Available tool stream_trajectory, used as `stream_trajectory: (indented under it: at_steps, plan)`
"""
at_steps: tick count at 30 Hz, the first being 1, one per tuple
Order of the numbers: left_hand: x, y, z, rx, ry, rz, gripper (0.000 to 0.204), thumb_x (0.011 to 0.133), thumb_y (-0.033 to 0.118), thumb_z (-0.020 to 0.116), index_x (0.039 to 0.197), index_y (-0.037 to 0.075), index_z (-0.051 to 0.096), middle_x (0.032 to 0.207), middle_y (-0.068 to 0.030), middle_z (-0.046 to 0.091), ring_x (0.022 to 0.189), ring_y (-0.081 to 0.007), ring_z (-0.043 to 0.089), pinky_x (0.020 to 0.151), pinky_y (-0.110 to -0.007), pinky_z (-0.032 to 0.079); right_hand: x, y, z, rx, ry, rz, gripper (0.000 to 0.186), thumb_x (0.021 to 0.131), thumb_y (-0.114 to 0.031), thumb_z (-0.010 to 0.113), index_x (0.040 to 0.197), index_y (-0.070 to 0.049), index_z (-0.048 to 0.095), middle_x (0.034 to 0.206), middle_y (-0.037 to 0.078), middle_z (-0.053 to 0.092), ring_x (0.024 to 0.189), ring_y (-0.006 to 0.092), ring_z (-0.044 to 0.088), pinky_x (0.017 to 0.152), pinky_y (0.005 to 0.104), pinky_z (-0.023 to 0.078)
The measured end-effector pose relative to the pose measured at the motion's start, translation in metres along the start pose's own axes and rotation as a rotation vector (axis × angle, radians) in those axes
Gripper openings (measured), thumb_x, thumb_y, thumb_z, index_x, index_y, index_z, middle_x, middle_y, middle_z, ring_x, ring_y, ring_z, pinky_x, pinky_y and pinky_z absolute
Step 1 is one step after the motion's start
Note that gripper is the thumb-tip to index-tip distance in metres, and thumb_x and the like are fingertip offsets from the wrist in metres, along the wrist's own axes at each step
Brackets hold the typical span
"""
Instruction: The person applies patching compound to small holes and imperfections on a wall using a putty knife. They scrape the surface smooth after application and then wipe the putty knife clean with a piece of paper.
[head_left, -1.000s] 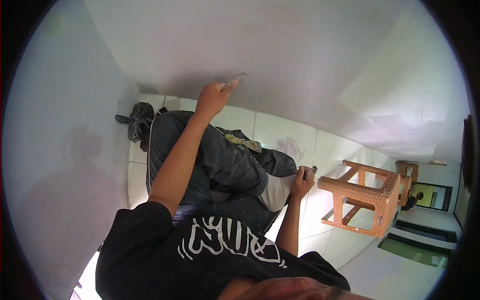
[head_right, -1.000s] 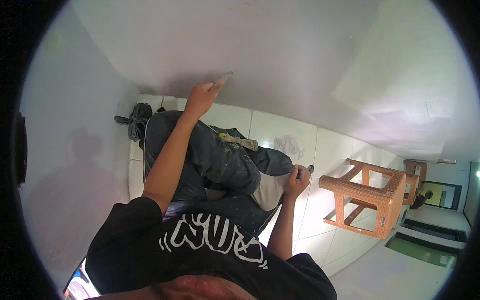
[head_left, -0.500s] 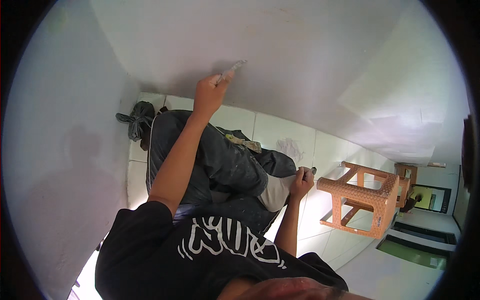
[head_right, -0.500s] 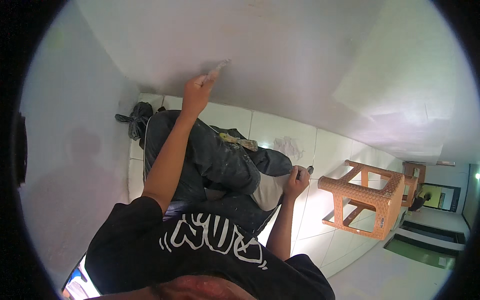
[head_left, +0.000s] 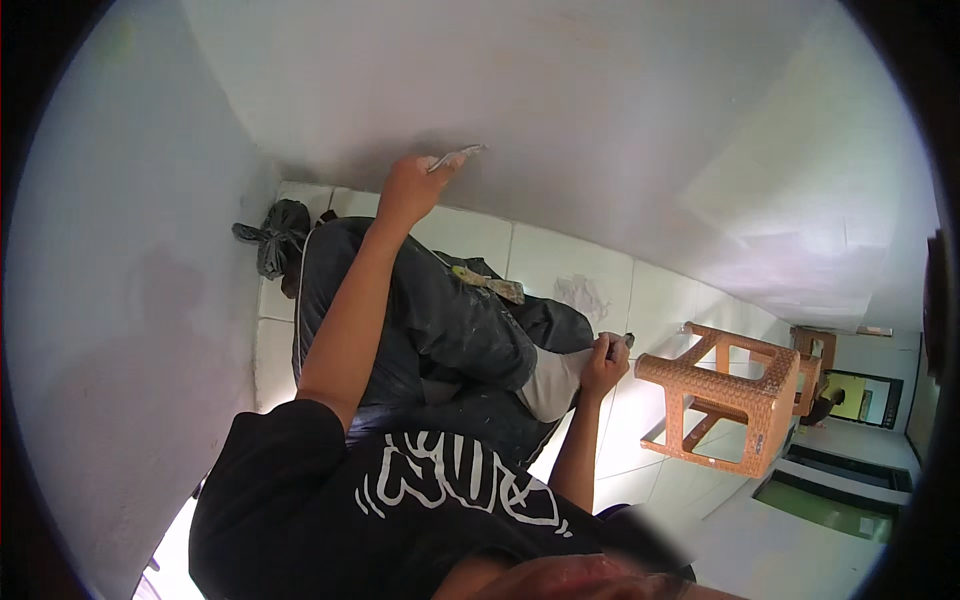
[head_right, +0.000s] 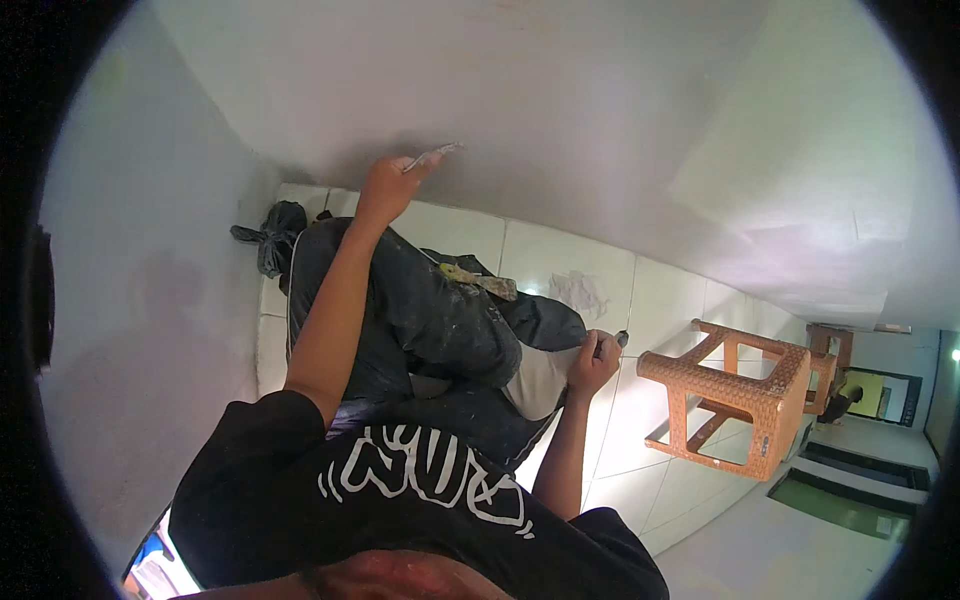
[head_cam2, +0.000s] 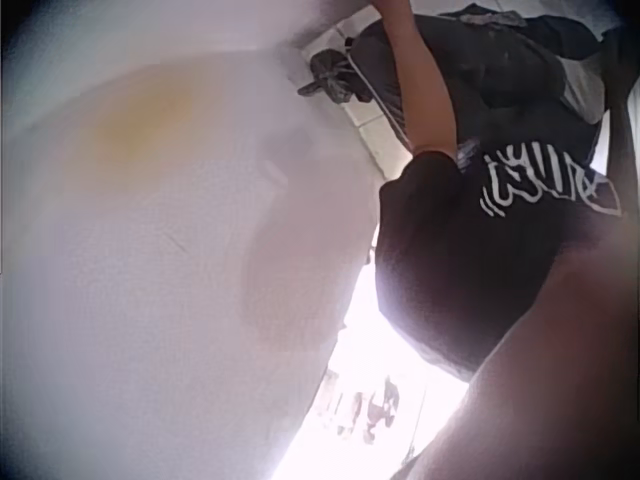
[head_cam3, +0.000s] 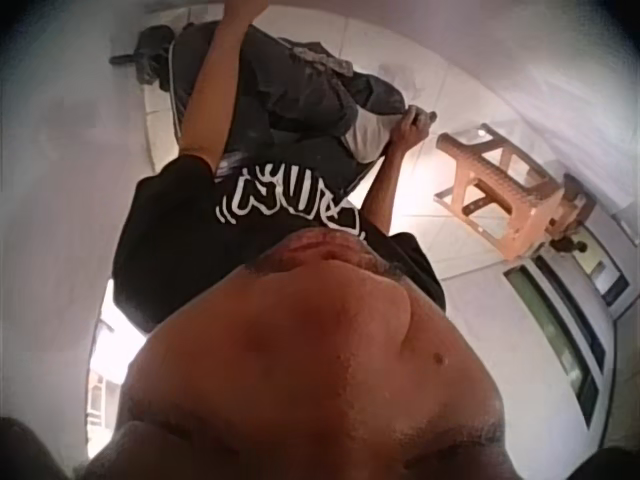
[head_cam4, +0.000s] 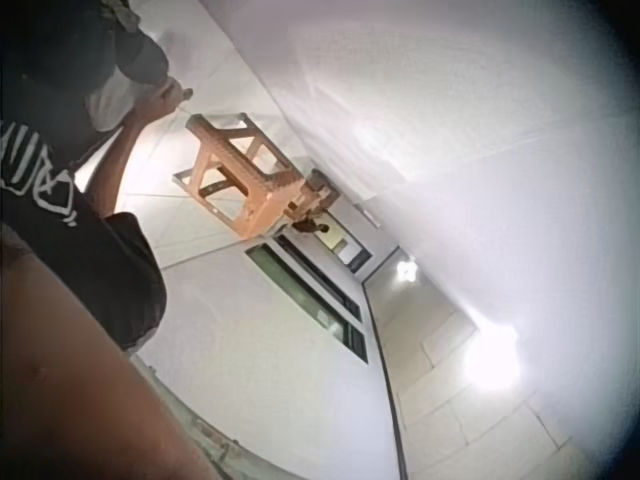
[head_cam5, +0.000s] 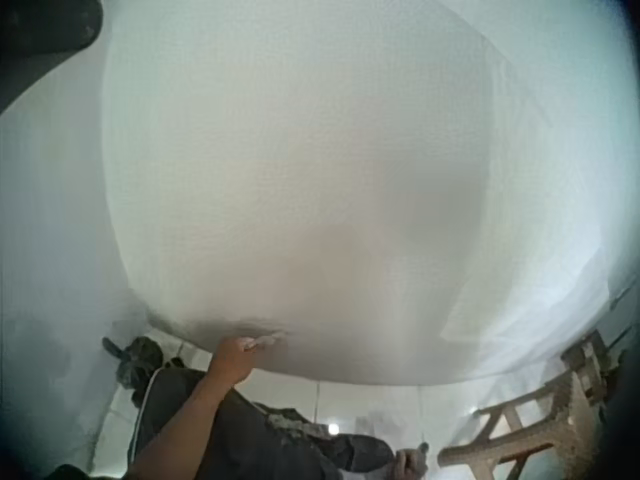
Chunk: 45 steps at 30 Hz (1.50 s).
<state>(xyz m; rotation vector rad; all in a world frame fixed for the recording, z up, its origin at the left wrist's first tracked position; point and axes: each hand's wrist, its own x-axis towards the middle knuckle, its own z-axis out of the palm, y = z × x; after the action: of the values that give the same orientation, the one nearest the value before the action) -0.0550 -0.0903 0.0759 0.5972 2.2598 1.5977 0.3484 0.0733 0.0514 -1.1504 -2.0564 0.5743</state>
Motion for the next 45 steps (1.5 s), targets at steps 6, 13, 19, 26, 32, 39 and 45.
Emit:
stream_trajectory:
  at_steps: [6, 13, 19, 26, 32, 39, 45]
  plan:
    - [-0.005, 0.017, -0.002, -0.078, 0.067, 0.034, 0.066, 0.089, 0.056, 0.068, 0.058, 0.003, 0.042, 0.054, -0.0006, 0.032, 0.053, -0.0110, 0.031, 0.049, -0.035, 0.029, -0.001, 0.010, -0.003, -0.085, 0.010, -0.057, 0.017, 0.092, -0.014, 0.063, 0.082, 0.000, 0.065, 0.076, 0.011, 0.064, 0.071, 0.0249, 0.060, 0.069, 0.0374, 0.046]
    - [-0.003, 0.009, 0.001, -0.004, 0.087, 0.078, 0.065, 0.089, 0.054, 0.068, 0.057, 0.003, 0.043, 0.053, -0.0018, 0.032, 0.053, -0.0127, 0.031, 0.049, -0.036, 0.029, 0.001, 0.002, -0.003, -0.069, 0.003, -0.035, 0.017, 0.091, -0.013, 0.063, 0.081, 0.000, 0.065, 0.075, 0.011, 0.064, 0.072, 0.0248, 0.060, 0.070, 0.0375, 0.046]
    - [0.002, -0.005, -0.004, -0.015, 0.062, 0.005, 0.064, 0.089, 0.053, 0.067, 0.058, 0.002, 0.047, 0.052, -0.0024, 0.036, 0.051, -0.0146, 0.033, 0.049, -0.037, 0.031, 0.001, -0.002, 0.000, -0.053, 0.003, -0.036, 0.017, 0.091, -0.014, 0.062, 0.080, -0.001, 0.065, 0.074, 0.010, 0.064, 0.075, 0.0253, 0.060, 0.072, 0.0382, 0.046]
    - [0.002, 0.001, -0.009, 0.034, 0.044, 0.061, 0.063, 0.089, 0.056, 0.066, 0.058, 0.003, 0.052, 0.052, -0.0005, 0.039, 0.051, -0.0142, 0.036, 0.049, -0.035, 0.032, 0.001, 0.002, -0.001, -0.039, -0.012, -0.010, 0.016, 0.091, -0.013, 0.062, 0.081, -0.002, 0.065, 0.074, 0.009, 0.064, 0.076, 0.0255, 0.059, 0.074, 0.0384, 0.045]
    - [0.002, 0.000, -0.006, -0.037, 0.081, -0.004, 0.068, 0.086, 0.062, 0.067, 0.058, 0.003, 0.050, 0.053, -0.0001, 0.038, 0.052, -0.0123, 0.035, 0.049, -0.034, 0.032, 0.001, 0.001, -0.002, -0.088, -0.001, -0.049, 0.016, 0.091, -0.013, 0.062, 0.081, -0.001, 0.065, 0.074, 0.010, 0.064, 0.076, 0.0252, 0.059, 0.074, 0.0382, 0.046]
    - [0.001, 0.002, -0.005, -0.049, 0.074, -0.027, 0.066, 0.085, 0.062, 0.068, 0.060, 0.005, 0.050, 0.054, 0.0010, 0.038, 0.054, -0.0110, 0.035, 0.050, -0.034, 0.031, 0.000, 0.002, -0.002, -0.074, 0.006, -0.054, 0.017, 0.091, -0.014, 0.062, 0.081, -0.001, 0.065, 0.075, 0.010, 0.064, 0.076, 0.0254, 0.059, 0.073, 0.0382, 0.046]
    - [0.002, 0.000, -0.004, -0.091, 0.044, -0.042, 0.063, 0.085, 0.062, 0.069, 0.065, 0.004, 0.055, 0.056, 0.0014, 0.039, 0.055, -0.0107, 0.037, 0.053, -0.032, 0.034, 0.000, 0.002, -0.001, -0.035, 0.003, -0.032, 0.016, 0.091, -0.012, 0.062, 0.080, -0.001, 0.065, 0.076, 0.011, 0.065, 0.074, 0.0254, 0.060, 0.072, 0.0384, 0.046]
